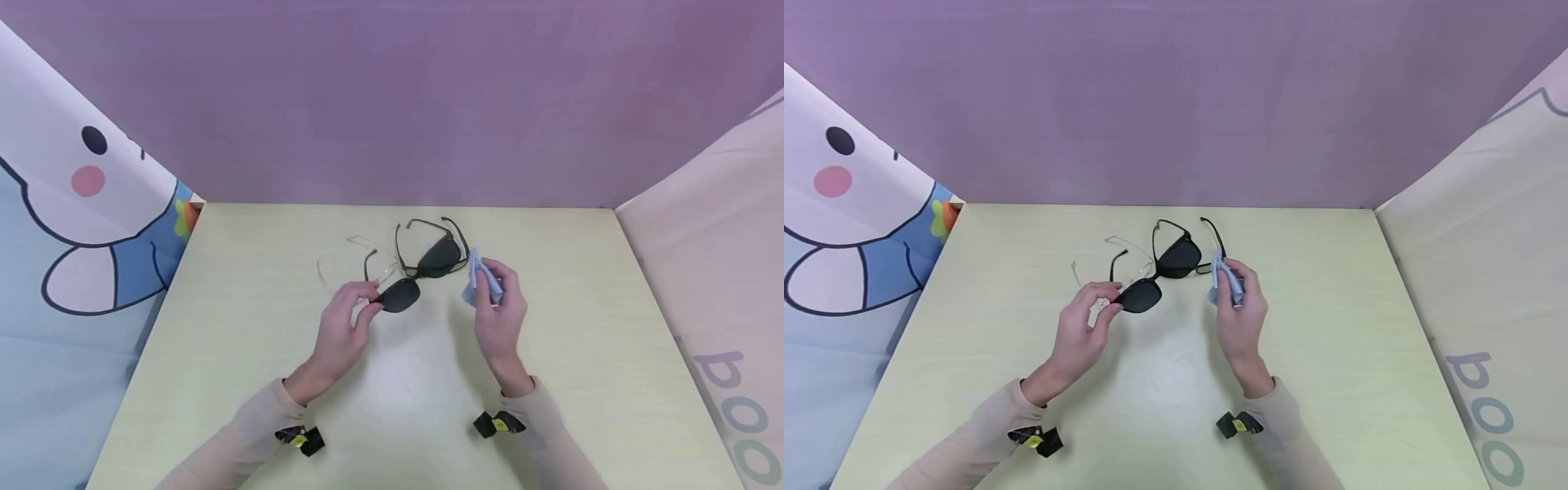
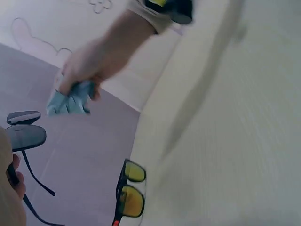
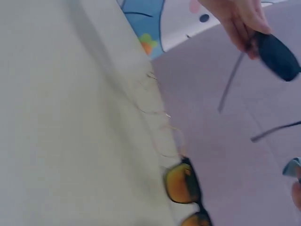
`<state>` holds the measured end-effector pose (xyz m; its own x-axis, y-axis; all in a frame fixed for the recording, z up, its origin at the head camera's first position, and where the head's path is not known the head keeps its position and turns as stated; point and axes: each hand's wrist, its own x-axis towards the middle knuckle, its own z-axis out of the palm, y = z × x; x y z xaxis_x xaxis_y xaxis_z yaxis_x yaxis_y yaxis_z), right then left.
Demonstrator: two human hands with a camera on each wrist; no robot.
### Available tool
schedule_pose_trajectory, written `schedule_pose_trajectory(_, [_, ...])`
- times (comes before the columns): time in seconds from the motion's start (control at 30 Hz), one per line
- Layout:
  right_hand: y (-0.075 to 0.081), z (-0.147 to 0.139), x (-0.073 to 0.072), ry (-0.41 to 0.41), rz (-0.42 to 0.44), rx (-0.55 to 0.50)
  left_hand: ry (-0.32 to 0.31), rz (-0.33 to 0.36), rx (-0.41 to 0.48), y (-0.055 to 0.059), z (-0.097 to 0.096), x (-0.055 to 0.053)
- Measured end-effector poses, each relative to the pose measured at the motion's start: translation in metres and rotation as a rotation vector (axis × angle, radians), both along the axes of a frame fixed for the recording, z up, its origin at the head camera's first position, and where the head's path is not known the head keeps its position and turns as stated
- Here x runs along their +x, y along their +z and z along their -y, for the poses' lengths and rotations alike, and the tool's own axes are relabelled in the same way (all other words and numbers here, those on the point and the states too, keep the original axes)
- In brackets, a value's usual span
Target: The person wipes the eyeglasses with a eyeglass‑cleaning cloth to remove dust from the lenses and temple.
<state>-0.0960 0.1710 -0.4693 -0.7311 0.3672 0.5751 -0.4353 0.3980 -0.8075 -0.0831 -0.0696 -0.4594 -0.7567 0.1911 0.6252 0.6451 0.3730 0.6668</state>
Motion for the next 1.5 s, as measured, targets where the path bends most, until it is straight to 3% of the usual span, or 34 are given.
schedule_pose_trajectory(0.1, [-0.009,0.011,0.003,0.077,0.048,0.024,-0.09,0.189,0.19,0.003,-0.003,0.004])
schedule_pose_trajectory(0.2, [-0.012,0.023,0.006,0.188,0.029,0.07,-0.188,0.388,0.363,0.008,-0.006,0.008])
schedule_pose_trajectory(0.3, [-0.014,0.034,0.008,0.293,-0.013,0.123,-0.226,0.551,0.457,0.011,-0.009,0.011])
schedule_pose_trajectory(0.4, [-0.014,0.042,0.011,0.373,-0.036,0.134,-0.215,0.625,0.491,0.014,-0.013,0.013])
schedule_pose_trajectory(0.57, [-0.012,0.047,0.015,0.399,-0.019,0.109,-0.213,0.672,0.58,0.016,-0.017,0.012])
schedule_pose_trajectory(0.7, [-0.008,0.048,0.017,0.429,0.013,0.122,-0.282,0.693,0.707,0.016,-0.017,0.013])
schedule_pose_trajectory(0.8, [-0.005,0.047,0.017,0.431,-0.011,0.237,-0.326,0.696,0.763,0.015,-0.017,0.013])
schedule_pose_trajectory(0.9, [-0.006,0.044,0.015,0.405,-0.08,0.417,-0.35,0.724,0.803,0.014,-0.017,0.013])
schedule_pose_trajectory(1.0, [-0.01,0.037,0.009,0.365,-0.12,0.559,-0.343,0.753,0.828,0.015,-0.017,0.014])
schedule_pose_trajectory(1.1, [-0.016,0.028,0.004,0.308,-0.129,0.638,-0.319,0.76,0.84,0.016,-0.014,0.014])
schedule_pose_trajectory(1.23, [-0.016,0.025,0.002,0.288,-0.117,0.653,-0.323,0.736,0.855,0.017,-0.013,0.014])
schedule_pose_trajectory(1.4, [-0.005,0.036,0.007,0.334,-0.138,0.605,-0.392,0.692,0.849,0.018,-0.017,0.012])
schedule_pose_trajectory(1.5, [0.0,0.039,0.008,0.32,-0.177,0.61,-0.411,0.678,0.841,0.019,-0.019,0.012])
